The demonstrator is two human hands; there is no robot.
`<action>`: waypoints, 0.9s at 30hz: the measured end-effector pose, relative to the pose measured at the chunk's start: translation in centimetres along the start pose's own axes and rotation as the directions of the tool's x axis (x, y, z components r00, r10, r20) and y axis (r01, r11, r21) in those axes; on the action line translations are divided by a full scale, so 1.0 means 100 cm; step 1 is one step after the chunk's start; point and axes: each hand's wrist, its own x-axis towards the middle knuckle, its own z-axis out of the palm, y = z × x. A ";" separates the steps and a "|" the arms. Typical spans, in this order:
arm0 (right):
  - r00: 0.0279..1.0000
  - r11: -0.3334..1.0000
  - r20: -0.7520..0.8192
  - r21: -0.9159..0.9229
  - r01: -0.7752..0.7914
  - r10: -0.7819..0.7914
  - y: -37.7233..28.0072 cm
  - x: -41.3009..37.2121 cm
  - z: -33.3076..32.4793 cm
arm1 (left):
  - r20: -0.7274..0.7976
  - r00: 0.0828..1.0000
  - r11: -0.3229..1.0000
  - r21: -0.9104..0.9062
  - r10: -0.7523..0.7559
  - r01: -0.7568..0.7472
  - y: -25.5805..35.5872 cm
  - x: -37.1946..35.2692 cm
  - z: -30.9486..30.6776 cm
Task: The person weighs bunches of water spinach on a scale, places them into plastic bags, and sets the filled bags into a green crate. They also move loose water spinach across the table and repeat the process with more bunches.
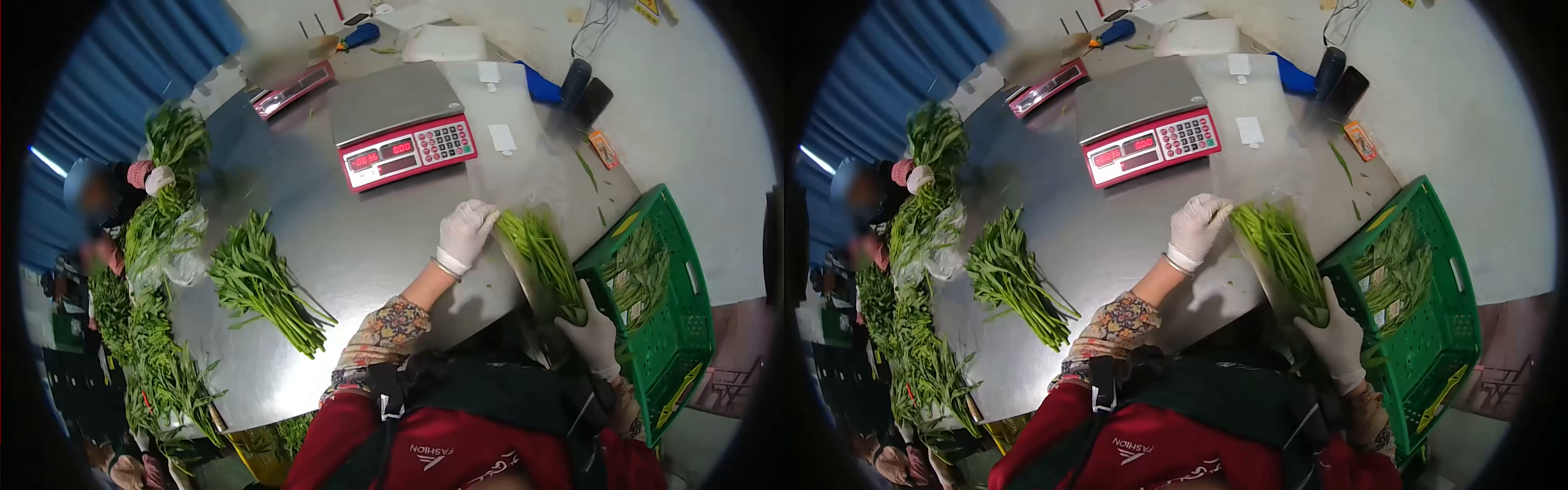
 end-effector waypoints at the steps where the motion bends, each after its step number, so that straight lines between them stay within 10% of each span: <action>1: 0.998 0.998 -0.044 -0.040 0.048 -0.050 0.001 -0.003 0.000 | 0.009 1.000 1.000 0.008 0.007 -0.007 0.004 0.001 0.006; 4: 0.968 0.976 -0.153 -0.118 0.183 -0.200 0.008 -0.012 0.004 | 0.045 0.998 0.999 0.020 0.037 -0.037 0.018 0.003 0.020; 13: 0.989 0.989 0.024 -0.036 -0.146 0.147 0.035 -0.021 -0.008 | 0.114 0.976 0.983 -0.019 0.184 -0.183 0.043 0.008 0.039; 17: 0.989 0.988 -0.013 0.046 -0.148 0.149 0.034 -0.021 -0.004 | 0.396 0.817 0.896 -0.033 0.418 -0.442 0.086 -0.015 0.046; 21: 0.989 0.948 -0.060 0.299 -0.111 0.134 0.021 -0.020 -0.001 | 0.740 0.612 0.930 -0.046 0.277 -0.366 0.125 -0.042 0.060; 23: 0.994 0.903 -0.012 0.419 -0.095 0.111 0.022 -0.022 0.001 | 0.128 0.936 0.938 -0.161 0.328 -0.307 0.111 -0.033 0.053; 25: 0.998 0.804 -0.031 0.594 -0.020 0.048 0.046 -0.018 0.018 | 0.254 0.959 0.990 0.035 0.127 -0.140 0.095 -0.027 0.063; 27: 0.991 0.838 0.096 0.530 -0.127 0.089 0.040 -0.010 0.005 | 0.262 0.934 0.967 0.008 0.244 -0.255 0.114 -0.024 0.058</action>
